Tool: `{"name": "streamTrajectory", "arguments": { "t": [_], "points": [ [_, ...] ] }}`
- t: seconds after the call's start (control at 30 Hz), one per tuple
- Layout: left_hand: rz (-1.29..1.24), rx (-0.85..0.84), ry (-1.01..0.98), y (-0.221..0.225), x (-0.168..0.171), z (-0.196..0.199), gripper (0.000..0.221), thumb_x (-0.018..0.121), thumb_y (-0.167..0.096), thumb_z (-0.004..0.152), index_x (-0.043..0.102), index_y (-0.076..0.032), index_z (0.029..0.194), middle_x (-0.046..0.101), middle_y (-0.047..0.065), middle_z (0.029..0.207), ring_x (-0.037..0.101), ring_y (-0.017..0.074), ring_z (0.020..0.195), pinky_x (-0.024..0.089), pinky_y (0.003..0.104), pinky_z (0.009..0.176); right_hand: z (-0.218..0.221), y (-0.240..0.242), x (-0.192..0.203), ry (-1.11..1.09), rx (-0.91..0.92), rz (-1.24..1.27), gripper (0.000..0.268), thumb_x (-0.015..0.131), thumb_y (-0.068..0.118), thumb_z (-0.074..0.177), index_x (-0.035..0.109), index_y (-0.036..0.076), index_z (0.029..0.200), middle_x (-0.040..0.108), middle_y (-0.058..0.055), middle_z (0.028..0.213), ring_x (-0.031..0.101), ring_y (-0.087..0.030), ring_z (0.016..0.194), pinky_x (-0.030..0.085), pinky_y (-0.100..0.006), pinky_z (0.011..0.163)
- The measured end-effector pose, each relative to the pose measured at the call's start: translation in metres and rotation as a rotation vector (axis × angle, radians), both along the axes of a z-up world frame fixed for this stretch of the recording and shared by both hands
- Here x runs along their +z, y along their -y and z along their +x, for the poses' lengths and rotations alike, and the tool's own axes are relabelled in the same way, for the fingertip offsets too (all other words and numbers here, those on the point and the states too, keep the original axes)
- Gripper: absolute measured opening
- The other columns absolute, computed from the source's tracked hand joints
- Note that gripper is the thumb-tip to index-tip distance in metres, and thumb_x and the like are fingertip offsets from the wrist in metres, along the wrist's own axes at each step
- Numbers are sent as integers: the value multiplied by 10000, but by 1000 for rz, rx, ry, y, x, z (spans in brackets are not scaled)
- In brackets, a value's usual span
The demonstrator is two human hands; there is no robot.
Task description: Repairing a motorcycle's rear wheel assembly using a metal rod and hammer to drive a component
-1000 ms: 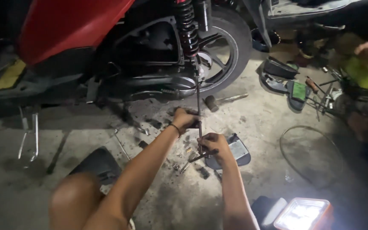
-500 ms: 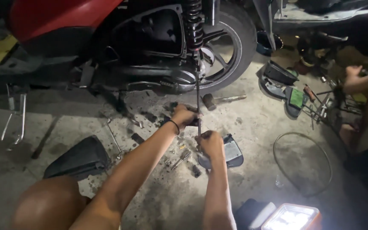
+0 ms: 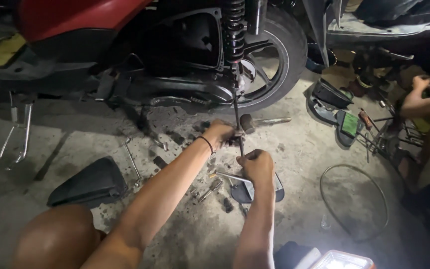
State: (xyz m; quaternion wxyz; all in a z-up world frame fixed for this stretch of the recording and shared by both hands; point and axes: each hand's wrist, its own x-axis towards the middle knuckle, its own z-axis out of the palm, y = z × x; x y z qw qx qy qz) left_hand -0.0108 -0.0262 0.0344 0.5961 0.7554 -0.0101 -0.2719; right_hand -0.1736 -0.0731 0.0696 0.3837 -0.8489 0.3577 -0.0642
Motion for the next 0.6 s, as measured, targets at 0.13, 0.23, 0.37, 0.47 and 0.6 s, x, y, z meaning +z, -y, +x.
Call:
{"name": "streamTrajectory", "arguments": {
  "t": [0.13,0.23,0.37,0.47,0.6],
  "points": [
    [-168,42,-105,-13,-10,1,345,780,58,724,738,97,1064,733,287,871,756,371,721,613,427,510,-2,1,-16,-19,7,9,189,860,324,698,810,157,770,743,-93,675,761,-321,801,584,-400,730],
    [-260,-26,-339,-25,3,0,417,724,65,859,595,146,1247,663,219,920,723,307,727,613,335,570,-3,0,-39,107,104,208,324,843,370,733,829,103,914,766,-186,824,746,-399,872,560,-438,740],
    [-309,36,-211,-20,-20,5,423,756,120,785,655,100,1195,712,298,934,754,375,749,661,448,609,-7,-5,-35,264,20,584,325,834,213,769,756,-50,943,691,-189,716,682,-251,657,493,-283,542],
    [-290,4,-164,-18,-21,6,411,778,117,762,685,104,1162,717,324,960,751,408,781,652,473,598,-2,-3,-34,234,19,494,308,849,206,721,727,-45,850,655,-170,572,665,-245,494,445,-266,447],
    [-350,42,-140,-7,-57,18,314,671,158,798,653,178,1111,680,360,955,719,480,761,628,516,588,8,-4,-26,-20,9,146,277,863,302,696,778,117,884,723,-88,612,768,-265,698,550,-337,652]
  ]
}}
